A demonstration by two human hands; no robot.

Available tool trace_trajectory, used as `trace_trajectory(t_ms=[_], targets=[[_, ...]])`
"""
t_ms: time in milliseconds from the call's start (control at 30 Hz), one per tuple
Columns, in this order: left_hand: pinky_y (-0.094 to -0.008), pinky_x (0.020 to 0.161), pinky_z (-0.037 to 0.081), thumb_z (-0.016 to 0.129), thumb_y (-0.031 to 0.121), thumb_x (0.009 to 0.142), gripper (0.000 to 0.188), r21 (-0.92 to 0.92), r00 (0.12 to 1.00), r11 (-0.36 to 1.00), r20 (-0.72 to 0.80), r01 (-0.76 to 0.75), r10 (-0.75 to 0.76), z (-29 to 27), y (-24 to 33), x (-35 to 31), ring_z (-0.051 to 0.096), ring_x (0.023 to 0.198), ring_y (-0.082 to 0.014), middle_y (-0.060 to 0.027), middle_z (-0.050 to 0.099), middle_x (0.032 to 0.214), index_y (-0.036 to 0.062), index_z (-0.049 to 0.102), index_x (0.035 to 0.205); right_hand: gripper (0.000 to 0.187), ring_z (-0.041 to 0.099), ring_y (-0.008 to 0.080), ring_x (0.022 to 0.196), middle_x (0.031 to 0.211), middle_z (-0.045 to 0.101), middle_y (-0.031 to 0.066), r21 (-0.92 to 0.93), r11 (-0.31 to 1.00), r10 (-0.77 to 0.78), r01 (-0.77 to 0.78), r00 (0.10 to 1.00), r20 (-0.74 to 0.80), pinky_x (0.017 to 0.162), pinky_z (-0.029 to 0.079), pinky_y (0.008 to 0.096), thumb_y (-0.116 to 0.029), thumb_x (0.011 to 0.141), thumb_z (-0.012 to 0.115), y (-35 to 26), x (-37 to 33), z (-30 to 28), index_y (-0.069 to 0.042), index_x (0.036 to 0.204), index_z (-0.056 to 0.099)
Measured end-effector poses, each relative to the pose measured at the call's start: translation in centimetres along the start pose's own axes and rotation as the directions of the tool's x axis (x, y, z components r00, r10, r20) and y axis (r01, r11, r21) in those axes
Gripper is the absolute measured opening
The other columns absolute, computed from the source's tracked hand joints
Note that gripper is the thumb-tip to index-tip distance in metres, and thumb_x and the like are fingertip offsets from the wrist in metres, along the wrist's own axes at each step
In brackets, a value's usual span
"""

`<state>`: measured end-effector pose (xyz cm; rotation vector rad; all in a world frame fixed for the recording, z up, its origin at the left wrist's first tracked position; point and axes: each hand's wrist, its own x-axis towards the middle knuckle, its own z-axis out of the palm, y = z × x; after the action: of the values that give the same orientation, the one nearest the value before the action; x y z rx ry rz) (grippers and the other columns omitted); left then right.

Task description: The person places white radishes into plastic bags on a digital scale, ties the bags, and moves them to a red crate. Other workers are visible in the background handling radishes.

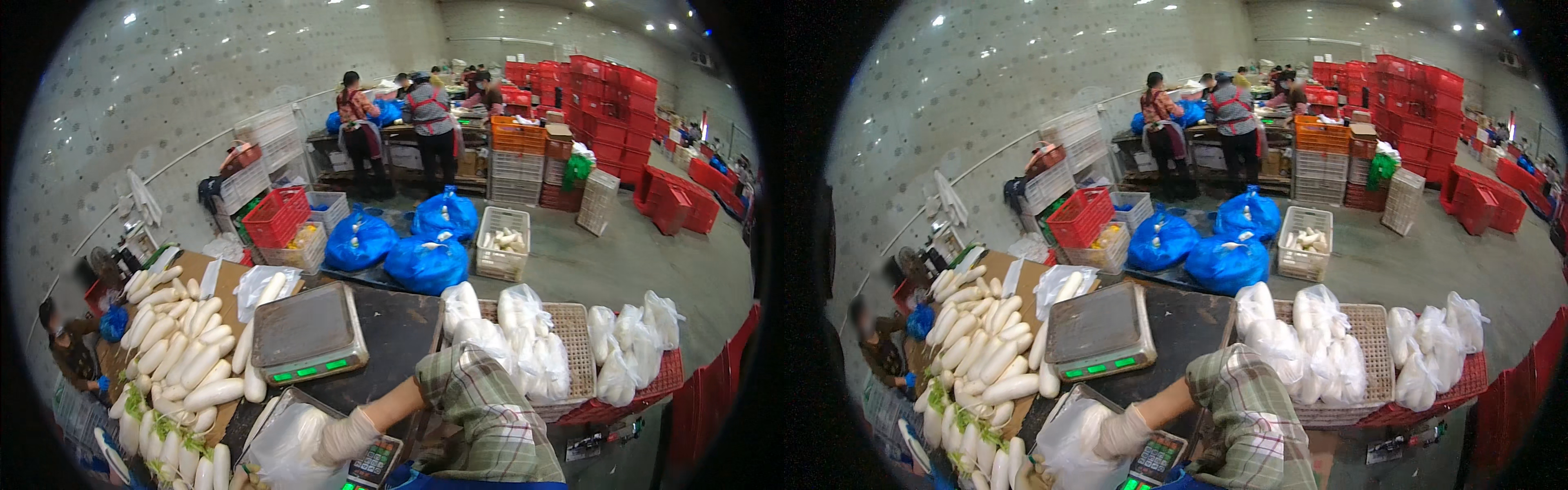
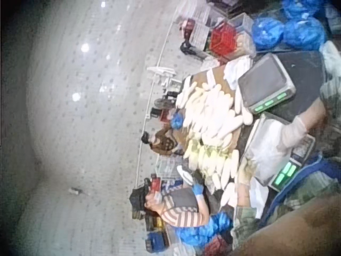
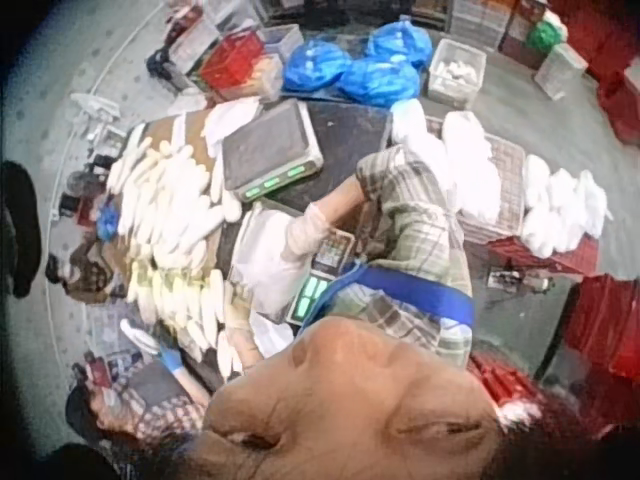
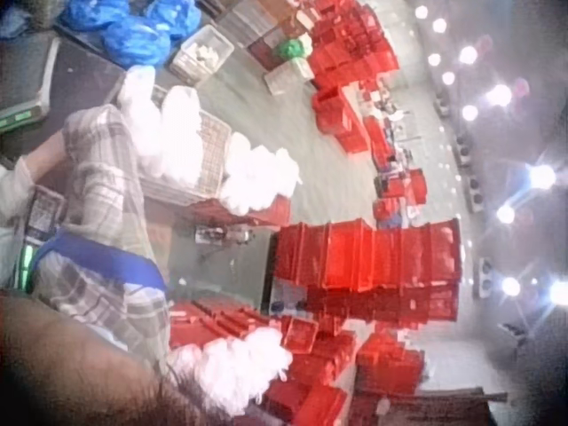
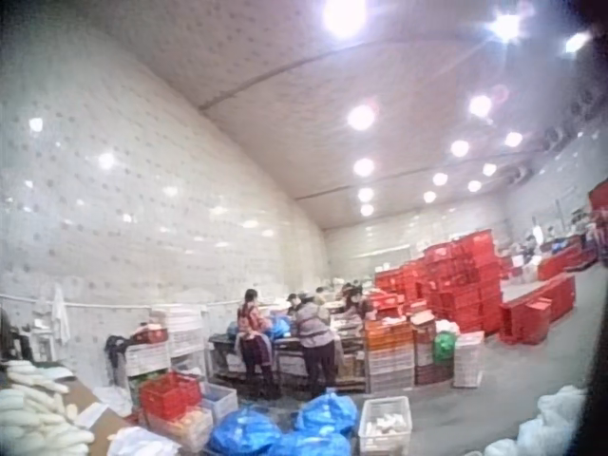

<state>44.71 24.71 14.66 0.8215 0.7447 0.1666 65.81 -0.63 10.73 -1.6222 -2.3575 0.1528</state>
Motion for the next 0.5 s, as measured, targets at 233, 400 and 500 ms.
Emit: trace_trajectory(t_ms=[233, 400, 500], targets=[[-0.0409, 0.066, 0.050, 0.051, 0.046, 0.098, 0.050, 0.066, 0.984, 0.998, 0.173, 0.023, -0.034, 2.3, -2.5, 0.4, 0.057, 0.061, -0.0273, -0.0118, 0.070, 0.089, 0.0002, 0.064, 0.112, 0.020, 0.068, 0.0353, 0.078, 0.087, 0.069, 0.0107, -0.043, 0.977, 0.195, -0.210, 0.954, -0.227, 0.066, 0.054, 0.0459, -0.029, 0.082, 0.067, 2.8, 1.6, -4.1, -0.010, 0.089, 0.067], [-0.0363, 0.059, 0.048, 0.052, 0.056, 0.096, 0.063, -0.068, 0.968, 0.991, 0.219, -0.111, 0.124, 1.3, -0.5, 1.3, 0.055, 0.057, -0.0240, -0.0145, 0.070, 0.089, -0.0011, 0.062, 0.119, 0.019, 0.066, 0.0352, 0.066, 0.077, 0.066, 0.0143, -0.051, 0.974, 0.173, -0.219, 0.877, -0.448, 0.059, 0.053, 0.0462, -0.025, 0.079, 0.064, 0.4, 4.0, -3.9, -0.007, 0.080, 0.065], [-0.0336, 0.056, 0.046, 0.052, 0.062, 0.095, 0.071, -0.329, 0.963, 0.943, 0.235, -0.048, 0.131, -1.1, 2.5, 3.5, 0.053, 0.055, -0.0220, -0.0161, 0.070, 0.090, -0.0018, 0.060, 0.124, 0.019, 0.066, 0.0357, 0.066, 0.077, 0.066, 0.0165, -0.089, 0.994, 0.044, -0.071, 0.962, -0.270, 0.058, 0.053, 0.0439, -0.024, 0.081, 0.063, -4.2, 3.4, 0.4, -0.005, 0.082, 0.065]])
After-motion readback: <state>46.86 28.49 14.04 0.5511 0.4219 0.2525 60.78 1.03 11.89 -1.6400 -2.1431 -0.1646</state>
